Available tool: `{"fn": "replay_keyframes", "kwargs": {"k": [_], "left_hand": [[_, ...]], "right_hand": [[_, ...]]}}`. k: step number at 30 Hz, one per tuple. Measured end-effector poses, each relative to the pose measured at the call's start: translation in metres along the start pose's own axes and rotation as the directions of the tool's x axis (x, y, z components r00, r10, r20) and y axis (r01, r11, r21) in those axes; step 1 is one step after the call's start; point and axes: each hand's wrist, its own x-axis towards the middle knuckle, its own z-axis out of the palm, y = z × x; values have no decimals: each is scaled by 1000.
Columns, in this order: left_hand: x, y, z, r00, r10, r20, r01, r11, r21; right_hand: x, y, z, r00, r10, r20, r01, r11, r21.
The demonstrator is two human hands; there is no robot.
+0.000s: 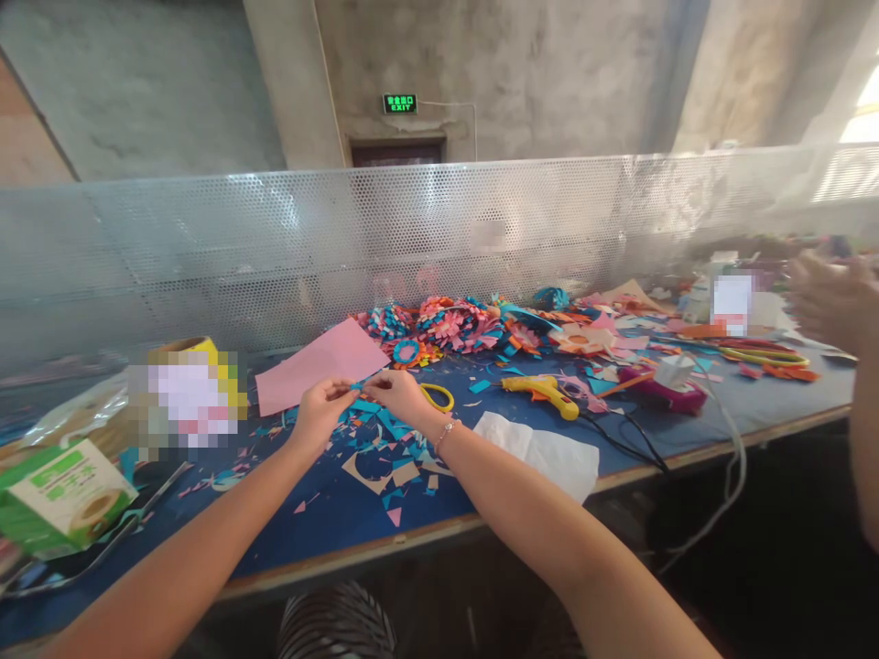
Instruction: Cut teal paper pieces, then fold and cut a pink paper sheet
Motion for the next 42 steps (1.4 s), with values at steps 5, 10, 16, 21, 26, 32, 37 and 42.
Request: {"fn": "replay_keyframes", "kwargs": {"k": [5,10,16,21,26,32,37,42], "left_hand": [[3,-1,-1,999,-6,36,5,1000,25],[4,-3,-2,995,3,100,-8,999,43],[6,-8,-5,989,23,149,-39,994,105],[7,-5,-5,988,10,154,-23,997,80],[9,-4,-5,988,-25,151,14,997,72],[11,-11,-5,984,-70,165,56,995,88],[10,-11,-6,976,-49,211,17,989,148],[10,-10,-10,976,-24,217,-16,983,183]], "right_hand": [[2,0,2,997,75,30,-75,997,21],[3,8,2,998,25,57,-24,1000,-19],[3,14,-2,996,-59,67,67,991,-117],[4,15,-4,998,-45,52,54,981,-187],[6,15,-8,995,-46,89,65,972,-226],[6,10,-10,998,-14,66,33,955,-294],[4,7,-10,996,-50,74,71,946,-316],[5,6,-8,994,-56,91,82,945,-317]]}}
